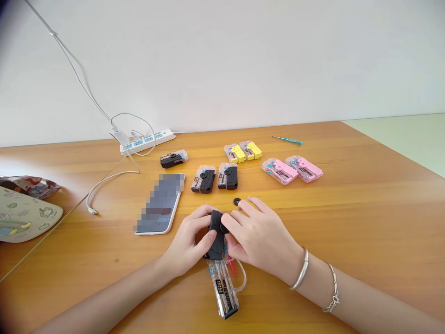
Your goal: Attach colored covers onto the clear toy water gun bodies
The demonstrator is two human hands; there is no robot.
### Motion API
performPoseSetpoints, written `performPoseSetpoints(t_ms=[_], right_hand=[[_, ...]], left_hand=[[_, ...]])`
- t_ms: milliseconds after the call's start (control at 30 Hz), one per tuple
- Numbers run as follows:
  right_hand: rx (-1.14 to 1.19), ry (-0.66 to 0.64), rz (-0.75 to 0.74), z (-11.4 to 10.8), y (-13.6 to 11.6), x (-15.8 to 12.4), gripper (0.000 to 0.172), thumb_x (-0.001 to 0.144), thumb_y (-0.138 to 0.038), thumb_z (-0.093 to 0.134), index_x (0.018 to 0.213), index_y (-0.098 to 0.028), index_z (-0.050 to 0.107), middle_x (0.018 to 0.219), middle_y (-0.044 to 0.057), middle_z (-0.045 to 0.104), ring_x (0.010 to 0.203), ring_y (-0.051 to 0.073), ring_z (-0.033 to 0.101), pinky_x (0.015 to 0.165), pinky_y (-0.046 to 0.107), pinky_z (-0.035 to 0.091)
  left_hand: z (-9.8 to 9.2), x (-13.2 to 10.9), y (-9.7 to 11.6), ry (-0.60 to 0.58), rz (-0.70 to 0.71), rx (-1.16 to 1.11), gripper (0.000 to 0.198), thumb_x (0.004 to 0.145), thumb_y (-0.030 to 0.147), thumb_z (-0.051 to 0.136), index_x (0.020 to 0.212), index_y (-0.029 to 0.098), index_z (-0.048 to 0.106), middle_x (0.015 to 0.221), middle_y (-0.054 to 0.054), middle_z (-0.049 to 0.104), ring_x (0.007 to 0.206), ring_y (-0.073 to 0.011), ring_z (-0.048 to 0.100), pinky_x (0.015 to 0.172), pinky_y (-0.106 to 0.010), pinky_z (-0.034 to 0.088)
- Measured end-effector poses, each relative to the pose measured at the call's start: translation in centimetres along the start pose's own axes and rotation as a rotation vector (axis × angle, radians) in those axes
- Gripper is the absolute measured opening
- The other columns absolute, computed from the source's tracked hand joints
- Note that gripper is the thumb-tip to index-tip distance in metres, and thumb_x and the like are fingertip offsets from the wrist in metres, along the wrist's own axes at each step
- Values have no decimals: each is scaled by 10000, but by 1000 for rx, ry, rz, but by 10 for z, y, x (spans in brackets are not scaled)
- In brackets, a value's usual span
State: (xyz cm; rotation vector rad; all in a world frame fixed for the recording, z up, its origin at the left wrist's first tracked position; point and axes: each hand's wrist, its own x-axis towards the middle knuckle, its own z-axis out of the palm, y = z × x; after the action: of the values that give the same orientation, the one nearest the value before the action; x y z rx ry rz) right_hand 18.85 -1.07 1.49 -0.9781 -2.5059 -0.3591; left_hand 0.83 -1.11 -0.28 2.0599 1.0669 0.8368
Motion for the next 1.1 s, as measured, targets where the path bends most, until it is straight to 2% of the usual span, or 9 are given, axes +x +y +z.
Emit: performPoseSetpoints(t_ms=[133, 367, 600, 833, 967, 1100], right_hand=[[-32, 21, -15, 2, -3, -1, 145, 766, -146, 443, 683, -182, 557, 576, 19, 535, 603, 174, 469, 730, 338, 404], [-104, 53, -46, 5, -7, -1, 186, 783, -144, 410, 682, -160, 565, 508, -7, 461, 519, 154, 413, 638, 306, 361], [-138, 64, -62, 16, -4, 1, 197, 801, -148, 401, 730, -137, 585, 517, -3, 474, 531, 153, 410, 600, 290, 312], [-173, 67, -55, 26, -1, 1, 177, 813, -143, 407, 733, -147, 565, 515, 0, 504, 549, 158, 445, 605, 299, 295], [-165, 90, -52, 25, 3, 4, 192, 805, -104, 400, 701, -159, 552, 507, -5, 523, 545, 153, 464, 593, 292, 291], [-106, 104, 6, 19, 6, 5, 218, 799, -92, 383, 694, -167, 558, 509, -9, 523, 512, 143, 447, 560, 281, 287]], left_hand=[[1, 2, 1, 8, -17, 26, 176, 763, 249, 472, 757, 171, 630, 878, -67, 598, 834, -208, 555, 773, -314, 448], [1, 2, 2, -4, -28, 51, 194, 756, 264, 461, 752, 176, 634, 853, -65, 610, 811, -211, 547, 752, -324, 447], [0, 4, 3, 21, -82, 149, 210, 782, 241, 433, 731, 178, 627, 792, -36, 590, 770, -188, 524, 693, -293, 426], [0, 5, 4, 41, -180, 136, 202, 775, 228, 415, 676, 186, 586, 775, -17, 580, 765, -178, 527, 678, -272, 404], [2, 5, 6, 47, -200, 113, 195, 772, 220, 423, 684, 191, 595, 796, -9, 590, 759, -170, 544, 667, -260, 405], [2, 5, 7, 61, -196, 30, 204, 786, 215, 426, 735, 198, 623, 882, -8, 616, 843, -178, 566, 720, -261, 425]])
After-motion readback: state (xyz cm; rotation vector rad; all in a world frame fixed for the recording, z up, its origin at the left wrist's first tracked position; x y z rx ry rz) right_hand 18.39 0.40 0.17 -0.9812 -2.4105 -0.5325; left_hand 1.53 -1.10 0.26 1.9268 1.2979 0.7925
